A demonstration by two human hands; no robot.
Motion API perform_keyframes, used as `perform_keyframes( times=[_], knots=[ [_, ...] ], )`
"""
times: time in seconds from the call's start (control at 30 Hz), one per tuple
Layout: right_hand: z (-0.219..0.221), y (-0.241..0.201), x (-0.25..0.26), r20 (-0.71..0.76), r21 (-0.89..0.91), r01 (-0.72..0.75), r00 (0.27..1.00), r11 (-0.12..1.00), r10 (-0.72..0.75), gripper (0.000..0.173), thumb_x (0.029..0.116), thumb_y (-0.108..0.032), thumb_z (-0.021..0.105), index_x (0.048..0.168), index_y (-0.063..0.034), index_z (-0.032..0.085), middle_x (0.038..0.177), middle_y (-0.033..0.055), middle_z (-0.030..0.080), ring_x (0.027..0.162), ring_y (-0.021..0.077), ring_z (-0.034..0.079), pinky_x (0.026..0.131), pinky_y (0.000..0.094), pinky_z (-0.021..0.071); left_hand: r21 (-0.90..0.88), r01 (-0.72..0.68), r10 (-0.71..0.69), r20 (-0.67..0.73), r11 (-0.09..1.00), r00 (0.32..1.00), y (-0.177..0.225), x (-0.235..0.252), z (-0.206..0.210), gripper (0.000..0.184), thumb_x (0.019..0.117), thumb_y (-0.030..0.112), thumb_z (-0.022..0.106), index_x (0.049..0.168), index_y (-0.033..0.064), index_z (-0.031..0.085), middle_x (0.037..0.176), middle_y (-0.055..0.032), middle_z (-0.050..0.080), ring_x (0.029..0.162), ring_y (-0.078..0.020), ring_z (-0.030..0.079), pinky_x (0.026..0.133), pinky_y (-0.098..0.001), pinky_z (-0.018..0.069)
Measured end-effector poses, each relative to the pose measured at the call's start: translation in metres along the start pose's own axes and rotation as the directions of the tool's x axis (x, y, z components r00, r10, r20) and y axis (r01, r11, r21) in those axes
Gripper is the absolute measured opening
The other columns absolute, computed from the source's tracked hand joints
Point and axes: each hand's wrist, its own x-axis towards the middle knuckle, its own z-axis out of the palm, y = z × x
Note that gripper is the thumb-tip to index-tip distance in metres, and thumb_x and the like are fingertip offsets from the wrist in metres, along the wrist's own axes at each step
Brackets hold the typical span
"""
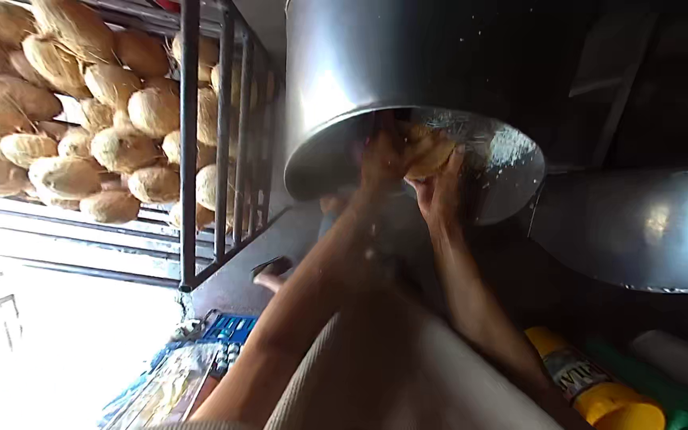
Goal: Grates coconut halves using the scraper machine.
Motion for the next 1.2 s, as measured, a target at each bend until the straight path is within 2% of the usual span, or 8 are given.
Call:
perform_keyframes(
  times=[0.1,0.27,0.37,0.5,0.6,0.73,0.83,1.2],
  knots=[
    [0.004,-0.001,-0.014,-0.071,-0.087,0.007,0.997,0.996,-0.013,0.065,0.1035,-0.055,0.048,0.156,-0.0224,0.031,0.148,0.0120,0.050,0.129,0.0325,0.057,0.094,0.0606,0.0557,-0.192,0.064,-0.050,0.077,0.979,0.996,-0.013,-0.011,0.001,0.097,0.0791,0.063,0.076,0.148,0.0024,0.044,0.128,-0.0128,0.066,0.116,-0.0197,0.065,0.101,-0.0462,0.0546],
    [0.009,-0.017,-0.029,-0.095,-0.209,0.048,0.993,0.977,-0.069,0.069,0.1024,-0.043,0.059,0.157,-0.0180,0.026,0.146,0.0151,0.048,0.126,0.0337,0.059,0.090,0.0574,0.0597,-0.506,0.091,-0.011,0.160,0.858,0.987,-0.019,0.004,-0.005,0.062,0.0933,0.036,0.069,0.137,-0.0036,0.050,0.109,-0.0107,0.068,0.097,-0.0098,0.066,0.090,-0.0314,0.0566],
    [0.002,-0.011,-0.012,0.060,-0.043,0.007,0.998,0.999,-0.004,0.067,0.1032,-0.064,0.036,0.156,-0.0241,0.030,0.152,0.0124,0.046,0.131,0.0356,0.055,0.092,0.0638,0.0550,-0.551,0.126,0.026,0.259,0.825,0.966,-0.003,0.005,-0.028,0.046,0.1062,0.029,0.051,0.140,-0.0029,0.051,0.124,-0.0143,0.063,0.110,-0.0108,0.061,0.097,-0.0299,0.0521],
    [0.012,-0.011,-0.011,0.123,0.105,0.033,0.991,0.994,-0.046,0.057,0.1060,-0.061,0.031,0.145,-0.0209,0.044,0.136,0.0083,0.059,0.120,0.0264,0.062,0.095,0.0532,0.0563,-0.054,0.007,-0.002,0.089,0.999,0.996,0.021,-0.011,-0.018,0.080,0.0849,0.050,0.077,0.142,0.0000,0.051,0.134,-0.0201,0.061,0.120,-0.0265,0.062,0.100,-0.0459,0.0540],
    [0.000,0.005,-0.013,0.114,0.084,0.051,0.992,0.995,-0.060,0.054,0.1053,-0.060,0.033,0.141,-0.0222,0.044,0.130,0.0058,0.060,0.116,0.0222,0.062,0.092,0.0505,0.0571,0.261,0.111,-0.124,0.032,0.959,0.992,0.027,-0.029,-0.004,0.113,0.0730,0.077,0.072,0.156,0.0080,0.036,0.151,-0.0206,0.048,0.120,-0.0371,0.063,0.085,-0.0584,0.0582],
    [0.000,0.008,-0.004,0.052,0.098,0.046,0.997,0.994,-0.051,0.058,0.1028,-0.056,0.048,0.149,-0.0223,0.037,0.140,0.0097,0.055,0.123,0.0274,0.059,0.094,0.0548,0.0561,0.200,0.060,-0.059,-0.010,0.978,0.998,0.009,-0.016,0.002,0.110,0.0704,0.082,0.068,0.148,0.0088,0.045,0.140,-0.0162,0.059,0.110,-0.0316,0.068,0.080,-0.0558,0.0590],
    [0.004,0.013,-0.010,-0.012,0.081,0.022,1.000,0.996,-0.021,0.066,0.1011,-0.052,0.056,0.155,-0.0252,0.029,0.146,0.0103,0.051,0.128,0.0307,0.057,0.096,0.0588,0.0550,0.102,0.059,-0.061,0.019,0.993,0.998,-0.006,-0.018,-0.001,0.113,0.0740,0.078,0.069,0.155,0.0077,0.036,0.147,-0.0147,0.054,0.117,-0.0280,0.065,0.089,-0.0543,0.0578],
    [0.033,0.008,-0.024,-0.145,-0.113,0.025,0.989,0.993,-0.042,0.074,0.1001,-0.041,0.065,0.158,-0.0218,0.022,0.142,0.0170,0.052,0.122,0.0364,0.062,0.088,0.0594,0.0599,-0.270,0.093,-0.058,0.132,0.958,0.990,-0.047,0.000,0.001,0.096,0.0815,0.066,0.072,0.149,0.0049,0.042,0.130,-0.0125,0.064,0.118,-0.0201,0.064,0.102,-0.0498,0.0535]
  ],
)
